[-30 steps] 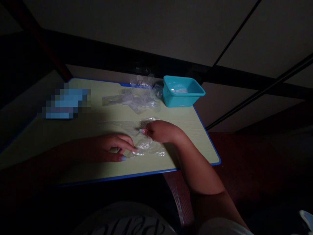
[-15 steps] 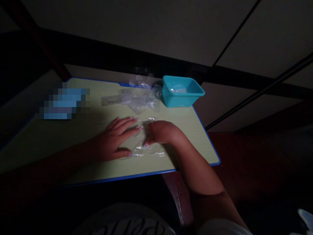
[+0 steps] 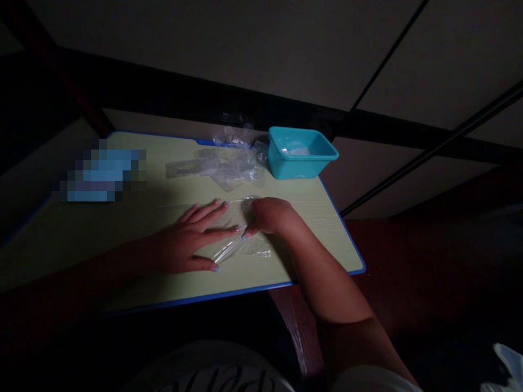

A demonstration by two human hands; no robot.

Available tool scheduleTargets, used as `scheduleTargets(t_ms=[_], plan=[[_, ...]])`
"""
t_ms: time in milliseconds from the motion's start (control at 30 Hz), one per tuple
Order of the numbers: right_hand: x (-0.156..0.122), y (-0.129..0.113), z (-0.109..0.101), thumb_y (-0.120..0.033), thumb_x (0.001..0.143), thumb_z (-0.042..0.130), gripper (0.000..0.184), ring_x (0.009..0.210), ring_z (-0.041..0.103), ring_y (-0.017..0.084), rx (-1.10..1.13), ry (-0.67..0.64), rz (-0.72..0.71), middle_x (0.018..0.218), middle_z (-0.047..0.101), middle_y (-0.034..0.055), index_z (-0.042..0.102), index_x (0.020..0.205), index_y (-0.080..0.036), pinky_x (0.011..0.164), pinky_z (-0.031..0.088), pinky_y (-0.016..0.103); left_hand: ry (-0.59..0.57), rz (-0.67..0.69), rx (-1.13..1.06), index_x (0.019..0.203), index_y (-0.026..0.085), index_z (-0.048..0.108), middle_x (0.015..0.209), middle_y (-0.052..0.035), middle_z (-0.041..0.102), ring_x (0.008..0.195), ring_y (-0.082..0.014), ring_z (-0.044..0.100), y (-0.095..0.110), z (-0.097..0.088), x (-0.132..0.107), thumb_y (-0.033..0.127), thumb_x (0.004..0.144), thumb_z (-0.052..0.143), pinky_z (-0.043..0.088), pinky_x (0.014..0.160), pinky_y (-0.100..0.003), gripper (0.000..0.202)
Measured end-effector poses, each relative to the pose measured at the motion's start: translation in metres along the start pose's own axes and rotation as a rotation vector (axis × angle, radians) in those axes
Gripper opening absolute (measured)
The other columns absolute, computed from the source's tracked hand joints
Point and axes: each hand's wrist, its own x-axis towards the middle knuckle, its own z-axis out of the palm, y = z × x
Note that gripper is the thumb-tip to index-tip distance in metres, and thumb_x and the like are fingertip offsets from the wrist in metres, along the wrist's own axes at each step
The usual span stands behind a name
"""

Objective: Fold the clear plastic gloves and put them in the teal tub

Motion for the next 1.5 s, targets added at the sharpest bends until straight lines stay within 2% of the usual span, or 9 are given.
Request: scheduleTargets(t_ms=[67,167,333,467,567,633,767,967,1500], plan=[[0.000,0.002,0.000,-0.052,0.069,0.072,0.053,0.077,0.062,0.024,0.003,0.032,0.020,0.091,0.070,0.0134,0.066,0.106,-0.013,0.056,0.034,0.028,0.003,-0.005,0.001,0.146,0.038,0.032,0.160,-0.0108,0.005,0.144,-0.0426,0.006,0.000,0.000,0.000,0.063,0.076,0.065,0.012,0.109,-0.064,0.081],[-0.003,0.005,0.000,-0.047,0.071,0.072,0.046,0.074,0.060,0.022,-0.003,0.092,0.039,0.087,0.069,0.0118,0.067,0.102,-0.013,0.054,0.031,0.028,-0.005,-0.007,0.004,0.148,0.033,0.028,0.160,-0.0149,0.003,0.144,-0.0424,0.006,-0.001,0.001,0.000,0.065,0.075,0.064,0.013,0.109,-0.064,0.088],[-0.008,0.000,-0.002,-0.045,0.071,0.073,0.042,0.067,0.058,0.019,0.000,0.107,-0.015,0.079,0.068,0.0085,0.068,0.098,-0.013,0.053,0.029,0.026,0.004,-0.006,0.012,0.150,0.029,0.026,0.159,-0.0172,0.003,0.144,-0.0423,0.007,-0.003,0.004,-0.001,0.069,0.074,0.061,0.012,0.110,-0.064,0.093],[-0.010,-0.006,-0.004,-0.044,0.070,0.075,0.043,0.067,0.058,0.018,-0.002,0.060,-0.068,0.079,0.068,0.0076,0.067,0.099,-0.013,0.054,0.030,0.026,0.005,-0.009,0.011,0.147,0.035,0.030,0.160,-0.0119,0.005,0.143,-0.0423,0.008,-0.002,0.004,-0.001,0.067,0.074,0.064,0.013,0.110,-0.063,0.087],[-0.011,-0.007,-0.005,-0.040,0.070,0.075,0.040,0.066,0.057,0.018,-0.005,0.064,-0.042,0.078,0.067,0.0071,0.067,0.099,-0.013,0.052,0.028,0.026,-0.001,0.012,-0.003,0.143,0.045,0.034,0.161,-0.0057,0.008,0.143,-0.0426,0.009,-0.002,0.002,-0.001,0.064,0.076,0.063,0.014,0.108,-0.066,0.075],[-0.011,-0.006,-0.004,-0.037,0.070,0.076,0.038,0.065,0.055,0.017,0.000,0.074,-0.025,0.076,0.066,0.0064,0.067,0.098,-0.013,0.052,0.027,0.026,-0.001,0.029,-0.023,0.140,0.047,0.038,0.160,-0.0040,0.010,0.143,-0.0441,0.010,-0.002,0.001,-0.001,0.065,0.077,0.061,0.014,0.107,-0.068,0.070],[-0.012,-0.005,-0.004,-0.038,0.071,0.075,0.037,0.062,0.053,0.016,0.006,0.078,-0.060,0.074,0.065,0.0058,0.066,0.097,-0.013,0.051,0.027,0.026,0.035,0.037,-0.032,0.137,0.047,0.042,0.160,-0.0038,0.015,0.143,-0.0422,0.011,-0.002,0.002,-0.002,0.066,0.075,0.063,0.014,0.108,-0.067,0.068],[-0.012,-0.006,-0.004,-0.041,0.071,0.075,0.039,0.062,0.051,0.015,0.011,0.049,-0.095,0.074,0.064,0.0058,0.066,0.096,-0.011,0.051,0.027,0.026,0.037,0.016,-0.014,0.138,0.047,0.042,0.160,-0.0044,0.014,0.143,-0.0406,0.011,0.000,0.003,-0.002,0.062,0.074,0.066,0.013,0.109,-0.064,0.070],[-0.011,-0.005,-0.004,-0.037,0.072,0.074,0.036,0.061,0.050,0.015,0.017,0.063,-0.068,0.072,0.063,0.0053,0.067,0.097,-0.013,0.052,0.027,0.027,0.030,0.021,-0.016,0.138,0.045,0.043,0.160,-0.0042,0.015,0.143,-0.0405,0.010,-0.001,0.002,-0.003,0.063,0.075,0.066,0.013,0.109,-0.062,0.069]])
